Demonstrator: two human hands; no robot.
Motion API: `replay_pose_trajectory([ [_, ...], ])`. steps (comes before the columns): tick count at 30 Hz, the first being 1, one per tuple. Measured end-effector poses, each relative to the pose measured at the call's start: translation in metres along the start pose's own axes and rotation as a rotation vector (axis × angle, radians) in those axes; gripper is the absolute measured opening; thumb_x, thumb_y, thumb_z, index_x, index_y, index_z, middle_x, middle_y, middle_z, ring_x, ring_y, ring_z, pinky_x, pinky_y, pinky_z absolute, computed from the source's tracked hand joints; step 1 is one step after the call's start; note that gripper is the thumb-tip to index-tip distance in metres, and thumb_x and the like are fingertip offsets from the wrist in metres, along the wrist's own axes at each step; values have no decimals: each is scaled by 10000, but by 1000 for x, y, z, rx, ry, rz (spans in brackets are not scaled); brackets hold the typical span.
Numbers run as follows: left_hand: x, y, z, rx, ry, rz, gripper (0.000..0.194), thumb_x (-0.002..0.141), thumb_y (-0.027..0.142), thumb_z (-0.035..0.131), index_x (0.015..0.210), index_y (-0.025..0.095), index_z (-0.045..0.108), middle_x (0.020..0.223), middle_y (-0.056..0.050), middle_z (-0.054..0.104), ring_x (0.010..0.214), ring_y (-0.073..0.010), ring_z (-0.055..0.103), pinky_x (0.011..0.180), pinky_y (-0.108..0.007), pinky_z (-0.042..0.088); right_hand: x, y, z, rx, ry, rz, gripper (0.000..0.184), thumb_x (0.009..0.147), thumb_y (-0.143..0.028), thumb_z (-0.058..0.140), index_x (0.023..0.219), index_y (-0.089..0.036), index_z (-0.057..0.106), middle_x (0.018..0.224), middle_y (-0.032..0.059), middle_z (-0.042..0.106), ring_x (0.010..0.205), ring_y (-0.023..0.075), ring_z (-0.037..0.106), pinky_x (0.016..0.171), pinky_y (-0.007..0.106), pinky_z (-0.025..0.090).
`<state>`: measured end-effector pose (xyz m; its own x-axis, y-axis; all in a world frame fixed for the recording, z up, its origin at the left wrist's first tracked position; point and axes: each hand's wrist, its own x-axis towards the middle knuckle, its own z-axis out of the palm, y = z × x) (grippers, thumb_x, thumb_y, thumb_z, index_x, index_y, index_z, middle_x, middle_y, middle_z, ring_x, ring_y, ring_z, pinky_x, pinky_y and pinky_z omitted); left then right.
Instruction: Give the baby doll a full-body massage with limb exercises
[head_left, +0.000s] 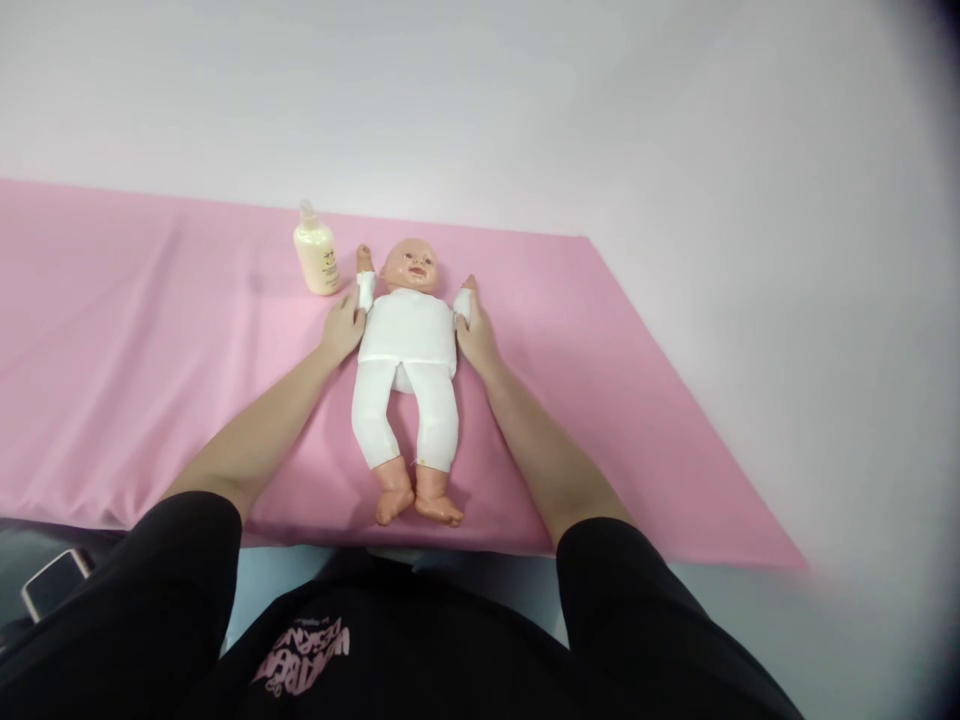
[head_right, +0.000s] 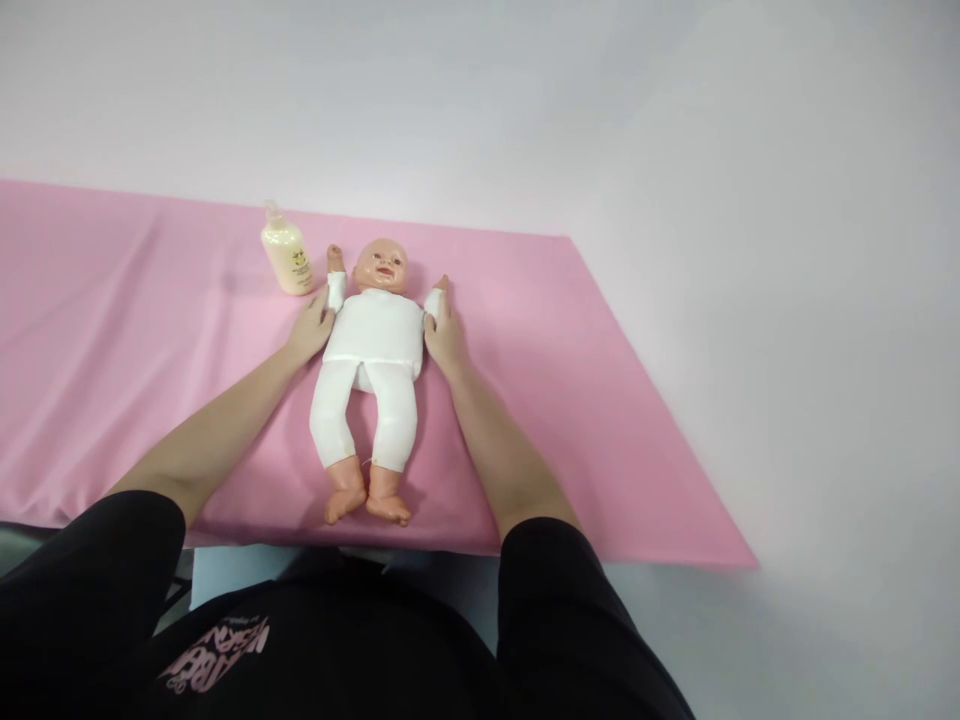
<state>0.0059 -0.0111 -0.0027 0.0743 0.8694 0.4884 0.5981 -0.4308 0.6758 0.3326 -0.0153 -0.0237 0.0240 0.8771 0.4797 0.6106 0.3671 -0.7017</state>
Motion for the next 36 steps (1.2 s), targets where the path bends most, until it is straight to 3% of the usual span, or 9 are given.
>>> replay_pose_trajectory([
  [3, 0, -1, 0, 44, -6, -45, 656, 973, 467, 582, 1569, 199, 528, 1347, -168, 724, 1340, -407, 638, 1232, -625, 415, 0, 0, -1, 15, -8, 77, 796, 992, -657, 443, 1644, -212, 346, 1529, 190, 599, 1432, 400, 576, 1235, 710, 424],
  [7, -1, 0, -1, 87, -16, -85, 697, 969, 485, 581, 1589, 176, 506, 1353, -185, 719, 1271, -419, 667, 1188, -641, 443, -2, -5, -3, 63, 4, 108, 799, 972, -637, 495, 1631, -202, 370, 1579, 178, 570, 1469, 389, 553, 1263, 689, 397],
  [12, -1, -3, -2, 20, -14, -37, 721, 951, 498, 639, 1603, 233, 484, 1285, -151, 746, 1299, -416, 661, 1222, -624, 425, -5, -17, -8, 61, -6, 61, 796, 991, -632, 484, 1656, -225, 318, 1629, 155, 530, 1525, 358, 508, 1277, 661, 396],
  [16, -3, 2, -5, -56, -27, -16, 774, 956, 485, 657, 1646, 250, 397, 1489, -153, 639, 1410, -391, 597, 1256, -597, 408, -5, -22, -10, 57, 4, -23, 835, 1002, -643, 488, 1683, -219, 256, 1676, 160, 467, 1596, 331, 420, 1328, 616, 343],
  [19, -5, 10, -7, -130, -36, 11, 823, 953, 466, 665, 1664, 217, 333, 1653, -171, 482, 1508, -369, 506, 1283, -553, 391, -5, -21, -10, 36, -4, 2, 863, 999, -674, 482, 1679, -199, 240, 1699, 190, 421, 1610, 332, 394, 1320, 629, 346],
  [23, -5, 12, -7, -207, -34, -39, 979, 931, 449, 686, 1714, 195, 155, 1665, -208, 453, 1478, -354, 544, 1256, -541, 436, -6, -20, -12, 75, 28, -13, 903, 990, -665, 518, 1683, -208, 163, 1731, 202, 356, 1610, 309, 395, 1294, 601, 399],
  [28, -3, 12, -3, -271, -9, -24, 1048, 907, 430, 690, 1722, 223, 65, 1644, -216, 474, 1393, -324, 621, 1143, -481, 552, -6, -23, -11, 144, 70, -88, 1074, 981, -644, 545, 1697, -212, -129, 1742, 226, 307, 1561, 315, 464, 1206, 566, 506],
  [32, -3, 18, -1, -272, 11, 15, 984, 890, 453, 716, 1686, 218, 187, 1588, -222, 520, 1320, -311, 663, 1081, -449, 581, -5, -29, -10, 204, 100, -139, 1082, 974, -615, 564, 1693, -233, -148, 1707, 227, 354, 1509, 326, 516, 1163, 559, 535],
  [36, -6, 28, -5, -227, 73, 122, 796, 836, 521, 774, 1489, 171, 486, 1477, -207, 602, 1341, -322, 631, 1139, -476, 532, -8, -37, -11, 268, 134, -152, 1060, 899, -585, 687, 1695, -228, 85, 1574, 216, 508, 1403, 333, 601, 1169, 541, 524],
])
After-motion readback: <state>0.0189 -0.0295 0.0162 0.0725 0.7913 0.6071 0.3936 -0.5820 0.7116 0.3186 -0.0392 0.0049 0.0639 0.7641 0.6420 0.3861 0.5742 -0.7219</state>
